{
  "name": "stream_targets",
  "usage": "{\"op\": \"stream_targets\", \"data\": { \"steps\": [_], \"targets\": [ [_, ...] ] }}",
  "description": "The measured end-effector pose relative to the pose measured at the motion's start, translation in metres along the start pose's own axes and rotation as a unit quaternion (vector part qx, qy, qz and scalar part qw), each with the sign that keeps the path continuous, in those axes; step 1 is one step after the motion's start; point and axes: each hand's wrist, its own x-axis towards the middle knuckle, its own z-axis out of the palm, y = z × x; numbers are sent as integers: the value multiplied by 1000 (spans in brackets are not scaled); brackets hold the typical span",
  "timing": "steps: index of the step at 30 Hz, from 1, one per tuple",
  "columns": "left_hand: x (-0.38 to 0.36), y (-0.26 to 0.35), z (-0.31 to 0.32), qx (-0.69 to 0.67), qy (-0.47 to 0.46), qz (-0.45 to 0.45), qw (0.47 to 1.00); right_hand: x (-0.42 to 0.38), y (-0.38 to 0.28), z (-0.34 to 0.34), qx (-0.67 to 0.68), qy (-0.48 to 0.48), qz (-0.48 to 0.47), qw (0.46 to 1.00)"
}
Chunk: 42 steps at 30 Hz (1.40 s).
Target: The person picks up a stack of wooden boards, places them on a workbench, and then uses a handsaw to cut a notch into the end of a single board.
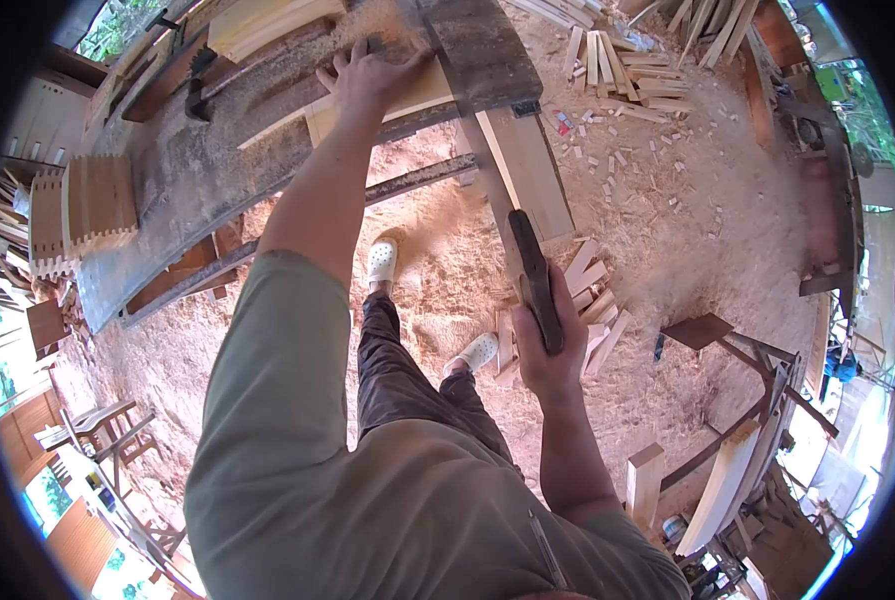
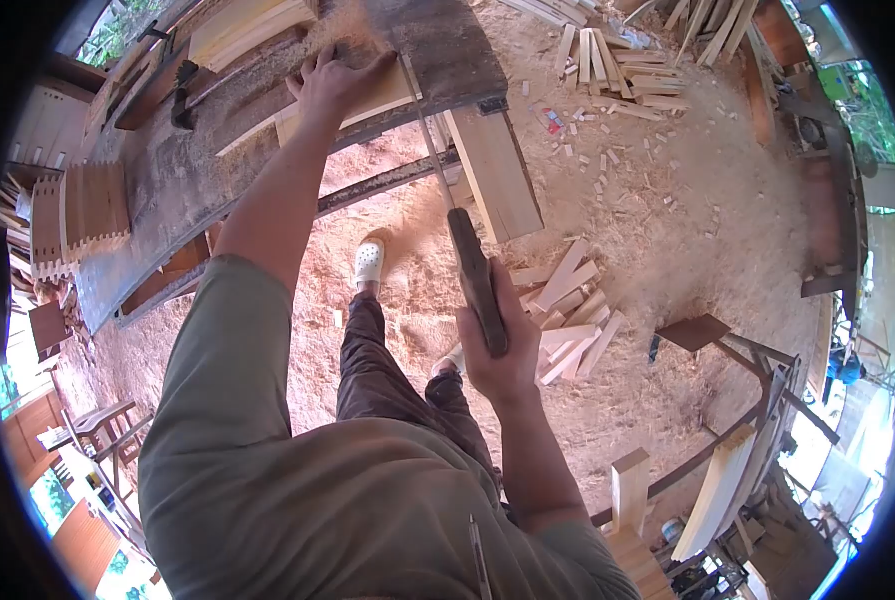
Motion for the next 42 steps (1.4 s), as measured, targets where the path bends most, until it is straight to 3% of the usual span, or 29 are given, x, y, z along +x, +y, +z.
{"op": "stream_targets", "data": {
  "steps": [4,10,12,15,19,22,24,25,27,30,37,40,42],
  "targets": [
    [-3,5,-2,-5,4,-5,1000,-5,1,-7,-17,3,-42,999],
    [-1,3,0,-4,7,-18,1000,-25,-3,-18,-17,1,6,1000],
    [0,3,-1,-2,9,-19,1000,-27,-6,-21,-24,-1,-40,999],
    [0,2,1,14,14,-11,1000,-2,-10,-6,1,-10,16,1000],
    [-3,7,-9,11,-6,-23,1000,32,-8,9,-31,-10,-37,999],
    [-7,9,-9,6,-9,-24,1000,13,-8,-1,-3,-4,15,1000],
    [-9,10,-12,-3,6,-18,1000,5,-1,-4,-24,18,-67,997],
    [-8,8,-11,-1,6,-21,1000,10,-1,-2,-23,14,-66,997],
    [-6,7,-9,-14,-10,-19,1000,31,-6,6,1,-15,30,999],
    [-6,9,-11,-5,-19,-25,999,71,-6,26,-16,-15,1,1000],
    [-2,5,-1,13,-4,-19,1000,-20,-7,-9,-13,-5,9,1000],
    [-1,4,1,-1,-2,-35,999,-10,-6,-9,-63,4,-87,994],
    [2,2,8,-52,43,-31,997,44,-11,19,-14,1,17,1000]
  ]
}}
